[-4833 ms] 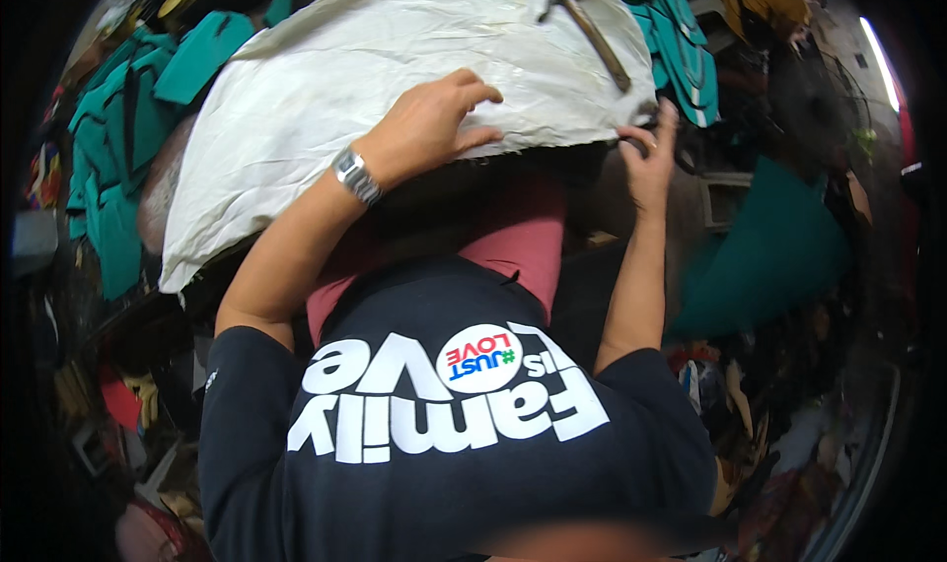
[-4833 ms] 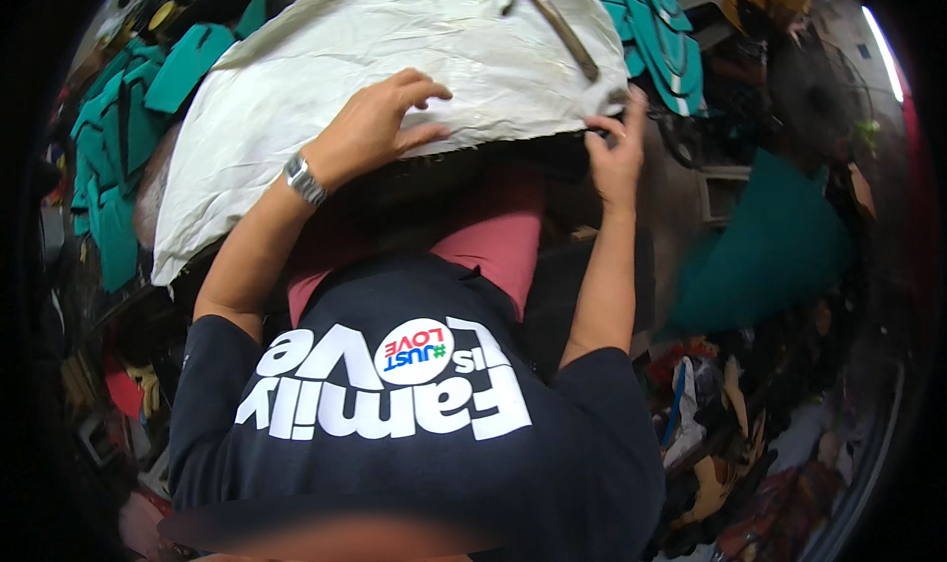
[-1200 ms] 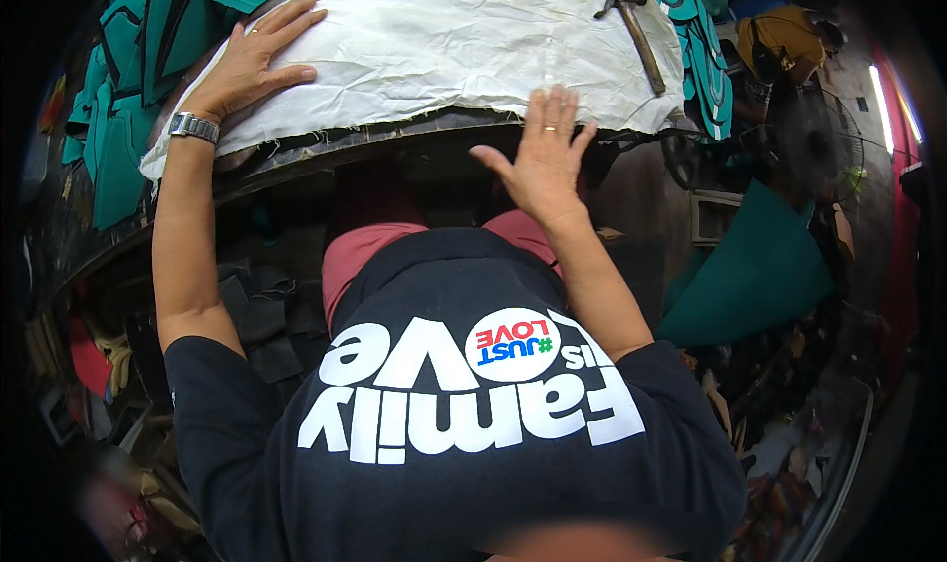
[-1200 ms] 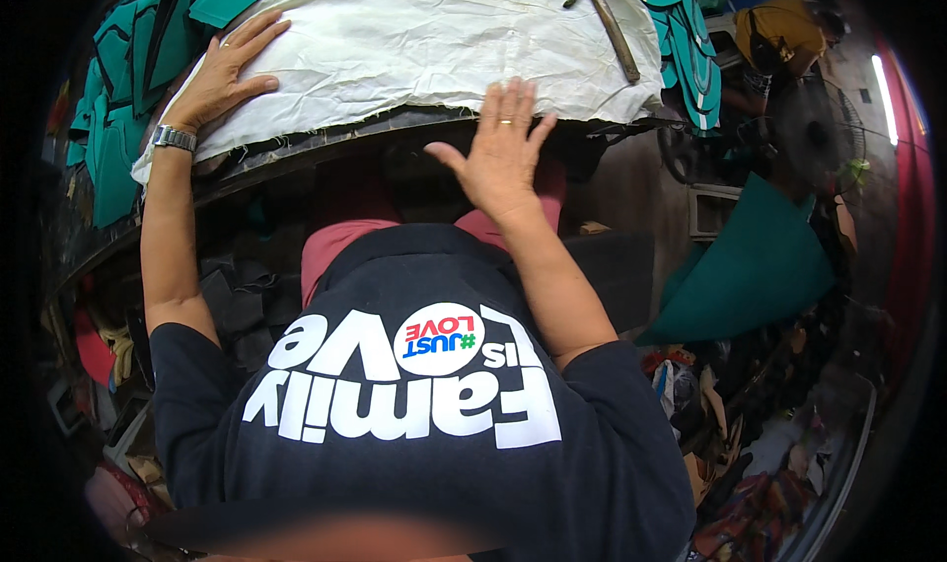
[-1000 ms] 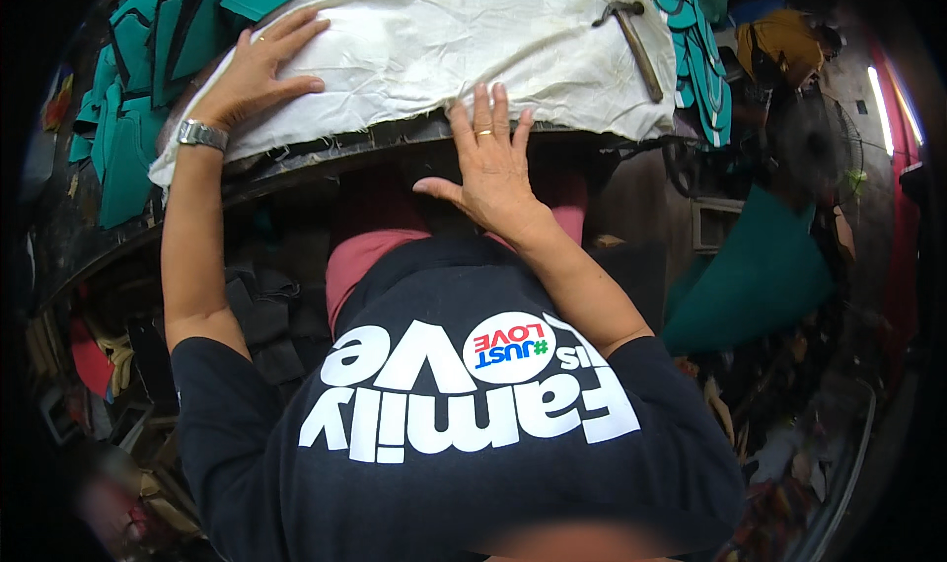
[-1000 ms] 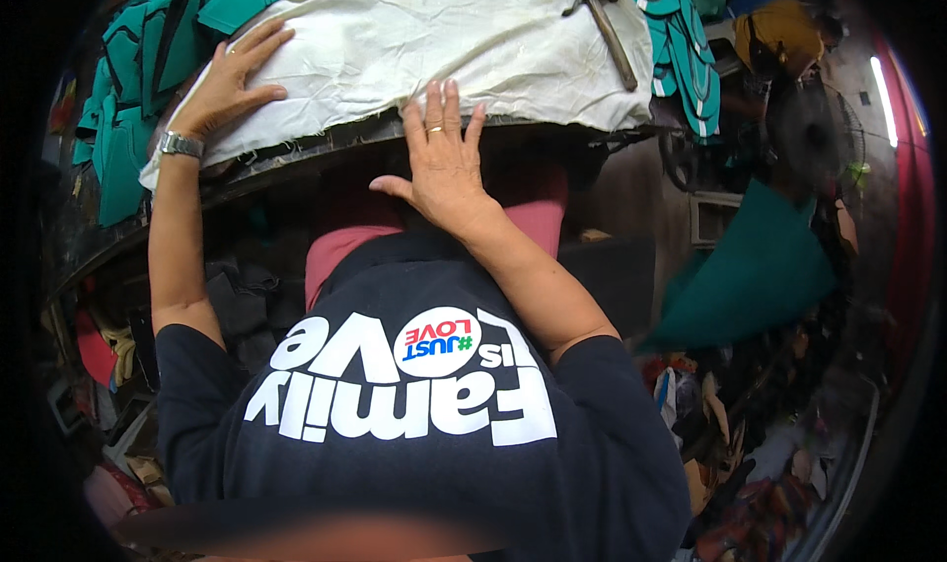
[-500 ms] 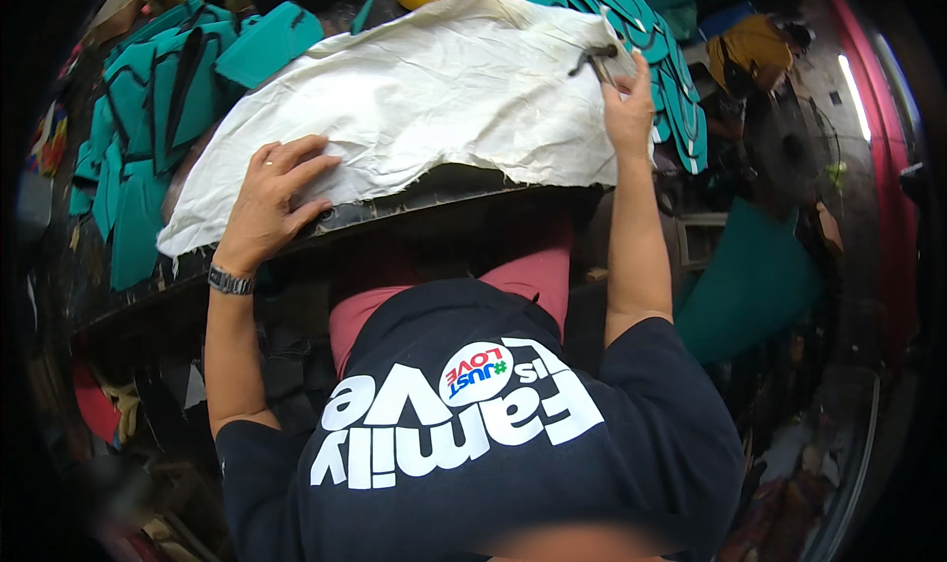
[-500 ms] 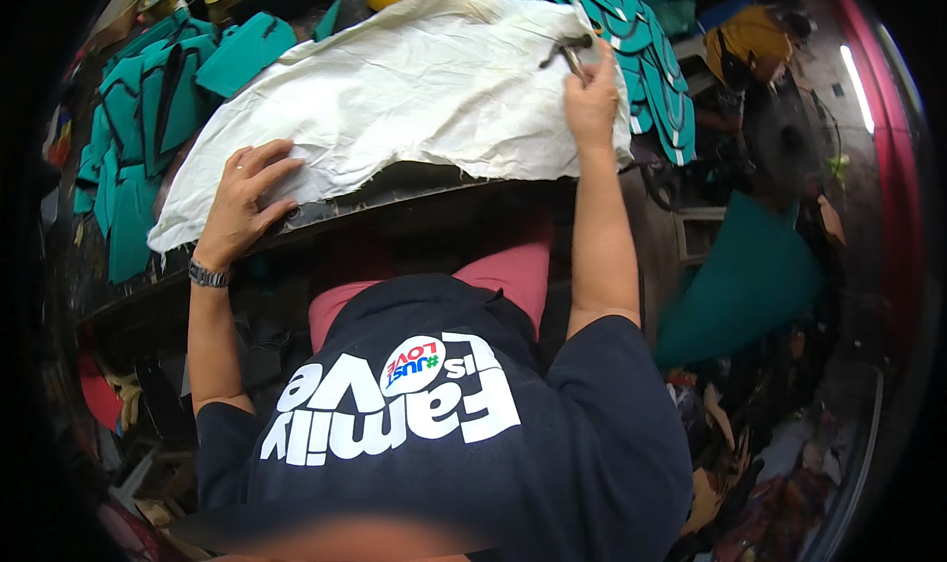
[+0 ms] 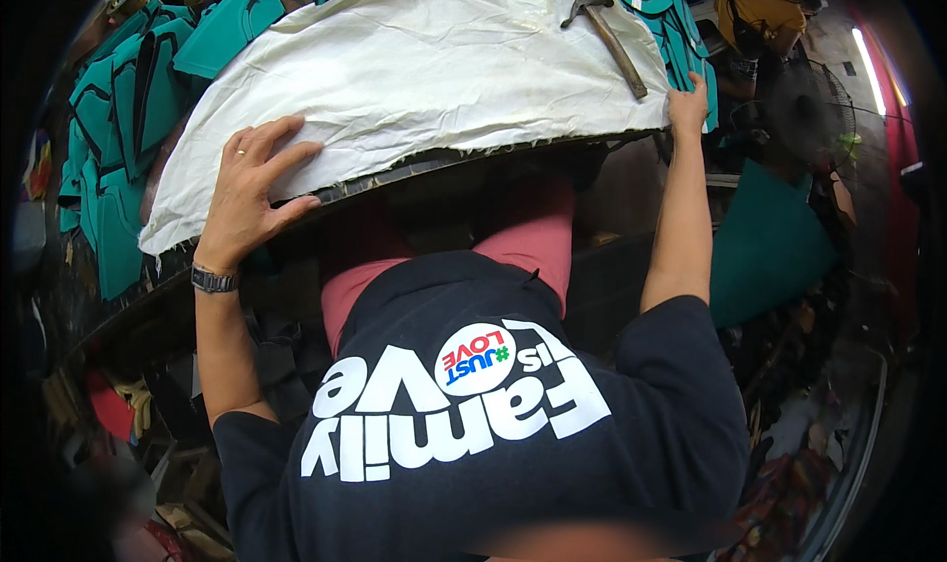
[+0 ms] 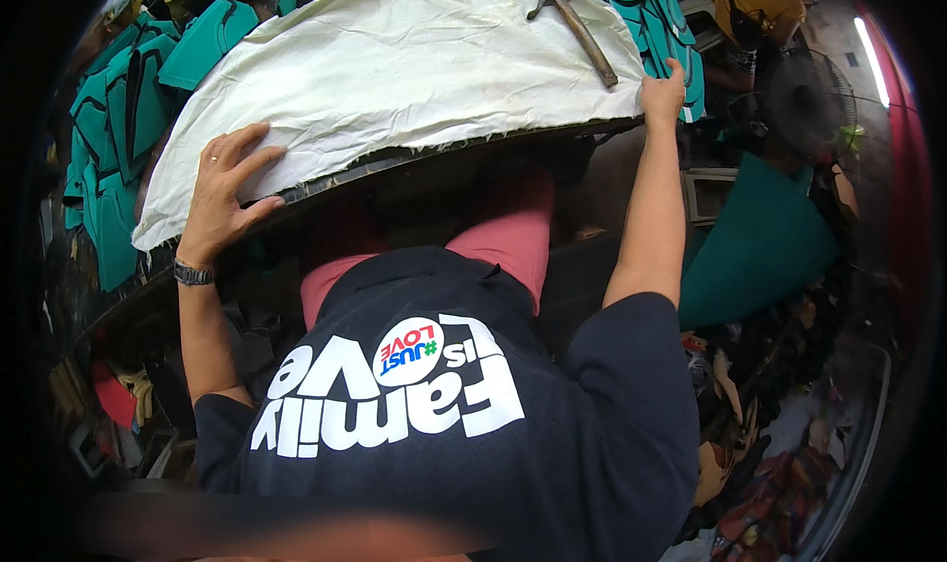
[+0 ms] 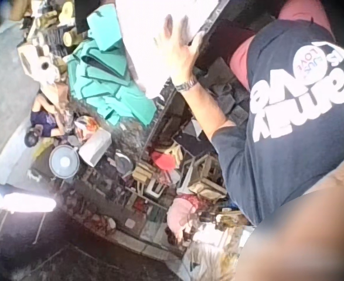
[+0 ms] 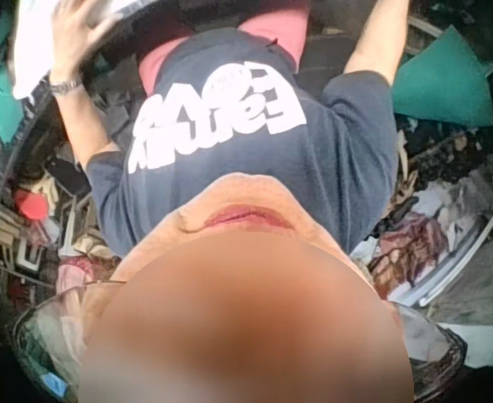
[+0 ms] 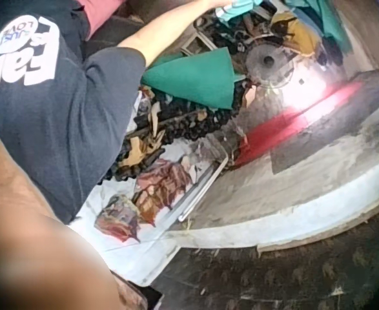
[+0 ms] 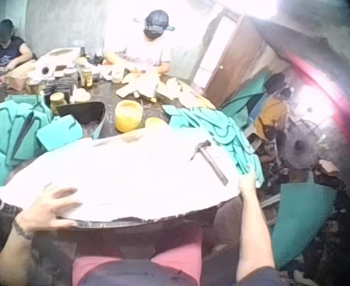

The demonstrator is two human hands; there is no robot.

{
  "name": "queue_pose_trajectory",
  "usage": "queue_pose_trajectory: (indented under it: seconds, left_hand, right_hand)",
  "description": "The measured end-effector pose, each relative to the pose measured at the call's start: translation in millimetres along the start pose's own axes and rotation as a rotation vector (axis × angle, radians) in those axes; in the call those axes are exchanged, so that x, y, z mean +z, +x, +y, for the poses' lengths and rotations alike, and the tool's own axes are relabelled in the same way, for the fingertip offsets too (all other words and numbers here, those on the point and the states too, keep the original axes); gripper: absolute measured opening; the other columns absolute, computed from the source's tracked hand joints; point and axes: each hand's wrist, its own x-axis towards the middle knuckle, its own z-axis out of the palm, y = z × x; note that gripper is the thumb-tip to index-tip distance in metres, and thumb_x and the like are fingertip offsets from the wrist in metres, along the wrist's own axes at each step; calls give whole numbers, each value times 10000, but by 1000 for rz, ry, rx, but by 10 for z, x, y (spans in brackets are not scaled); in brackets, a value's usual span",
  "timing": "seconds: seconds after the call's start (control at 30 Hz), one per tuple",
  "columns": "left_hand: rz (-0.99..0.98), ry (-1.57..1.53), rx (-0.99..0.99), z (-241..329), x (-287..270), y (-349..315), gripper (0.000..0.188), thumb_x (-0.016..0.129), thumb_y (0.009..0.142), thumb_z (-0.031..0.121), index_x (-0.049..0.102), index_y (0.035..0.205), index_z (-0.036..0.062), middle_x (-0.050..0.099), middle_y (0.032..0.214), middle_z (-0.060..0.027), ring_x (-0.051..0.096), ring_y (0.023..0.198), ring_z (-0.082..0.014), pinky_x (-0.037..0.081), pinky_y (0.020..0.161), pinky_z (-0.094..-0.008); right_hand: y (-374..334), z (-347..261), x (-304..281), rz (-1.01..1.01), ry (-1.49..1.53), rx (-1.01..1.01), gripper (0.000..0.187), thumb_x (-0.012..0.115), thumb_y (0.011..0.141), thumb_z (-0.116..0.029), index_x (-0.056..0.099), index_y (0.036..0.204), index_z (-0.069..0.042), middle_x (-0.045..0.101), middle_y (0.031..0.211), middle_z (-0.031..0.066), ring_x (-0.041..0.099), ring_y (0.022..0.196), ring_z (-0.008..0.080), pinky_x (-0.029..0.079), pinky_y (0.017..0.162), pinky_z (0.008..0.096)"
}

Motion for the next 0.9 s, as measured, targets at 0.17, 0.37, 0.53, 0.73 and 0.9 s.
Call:
queue_pose_trajectory:
  seconds: [0.17,0.37,0.53,0.73,0.9]
  left_hand:
    - [-43,33,-5,43,29,15,598,788,728,424,673,1255,167,521,1439,-97,446,1348,-289,261,1165,-460]
    - [-56,41,-1,25,33,0,593,791,731,411,677,1268,186,510,1457,-90,434,1365,-283,259,1169,-458]
    - [-64,69,-1,44,42,-1,580,796,733,391,681,1265,189,499,1470,-85,431,1372,-278,263,1171,-470]
    - [-27,86,9,58,89,-99,534,787,764,351,680,1260,186,501,1471,-82,453,1360,-277,267,1170,-508]
    - [76,67,32,68,133,-129,539,832,704,320,696,1201,160,525,1440,-89,471,1339,-281,297,1155,-496]
  right_hand:
    - [254,228,174,39,383,339,757,760,622,51,520,1338,0,623,1187,238,653,1013,340,518,871,421]
    - [382,462,18,-222,602,472,877,756,665,79,372,1448,-21,646,1082,192,661,888,276,517,721,393]
    - [367,641,-259,-457,788,551,1019,839,747,-92,208,1547,-91,655,1103,133,651,853,214,472,688,334]
    - [241,608,-253,-348,841,497,989,744,830,-196,92,1572,-142,621,1255,195,644,1054,305,504,817,443]
    - [160,-17,-115,554,486,410,528,711,869,-306,546,1318,-82,639,1131,146,589,784,226,468,685,396]
